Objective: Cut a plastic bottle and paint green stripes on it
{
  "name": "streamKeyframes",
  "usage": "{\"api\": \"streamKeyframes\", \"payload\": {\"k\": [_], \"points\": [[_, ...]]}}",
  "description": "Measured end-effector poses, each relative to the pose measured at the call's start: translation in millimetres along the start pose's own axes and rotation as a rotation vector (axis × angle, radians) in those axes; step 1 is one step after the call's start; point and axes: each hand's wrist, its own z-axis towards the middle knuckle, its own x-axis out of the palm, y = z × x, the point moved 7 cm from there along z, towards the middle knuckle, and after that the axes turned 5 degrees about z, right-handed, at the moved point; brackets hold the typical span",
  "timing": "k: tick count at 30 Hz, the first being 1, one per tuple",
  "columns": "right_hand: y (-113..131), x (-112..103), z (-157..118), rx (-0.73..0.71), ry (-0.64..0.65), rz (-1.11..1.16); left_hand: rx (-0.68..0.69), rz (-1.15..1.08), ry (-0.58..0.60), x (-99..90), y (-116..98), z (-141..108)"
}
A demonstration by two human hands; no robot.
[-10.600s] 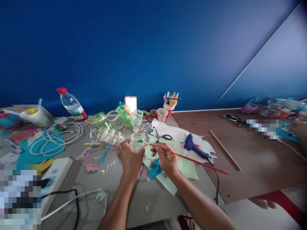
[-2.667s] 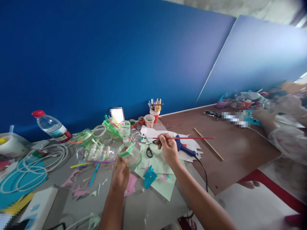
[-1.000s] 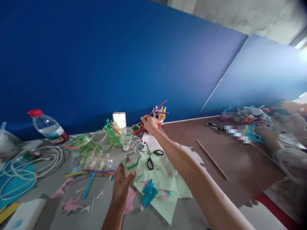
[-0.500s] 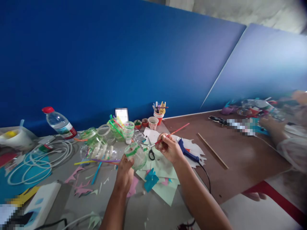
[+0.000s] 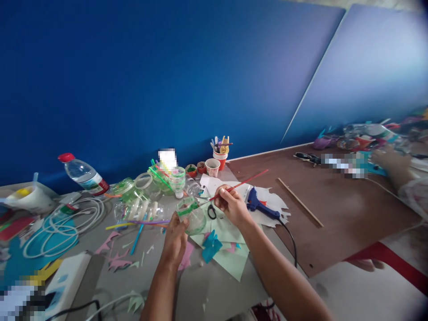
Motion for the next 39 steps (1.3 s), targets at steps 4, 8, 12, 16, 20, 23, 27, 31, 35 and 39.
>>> {"api": "streamKeyframes", "payload": {"k": [4, 8, 12, 16, 20, 23, 27, 31, 35, 39], "points": [[-1, -1, 1, -0.011, -0.006, 0.017, 0.0, 0.009, 0.001, -1.8, 2, 0], [0, -3, 3, -0.026, -0.002, -0.001, 0.014, 0.006, 0.012, -0.5, 1, -1], [3, -10, 6, -0.057, -0.035, 0.019, 0.003, -0.024, 0.05, 1.4, 0, -2], [2, -11, 6, -0.053, -0.019, 0.093, -0.008, -0.038, 0.043, -1.9, 2, 0], [-3, -4, 5, -0.018, 0.047, 0.117, -0.026, -0.035, 0.039, -4.4, 5, 1], [0, -7, 7, -0.056, 0.026, 0.11, -0.037, -0.055, 0.034, -5.1, 6, 1], [4, -8, 7, -0.063, 0.031, 0.172, -0.043, -0.092, 0.026, -4.2, 4, 0], [0, -1, 5, -0.006, 0.078, 0.182, -0.056, -0.093, -0.005, -8.2, 6, 1], [-1, -5, 7, 0.0, 0.035, 0.2, -0.114, -0.134, -0.003, -19.7, 15, 1], [-1, -2, 6, 0.011, 0.081, 0.254, -0.188, -0.192, 0.071, -27.1, 23, 1]]}}
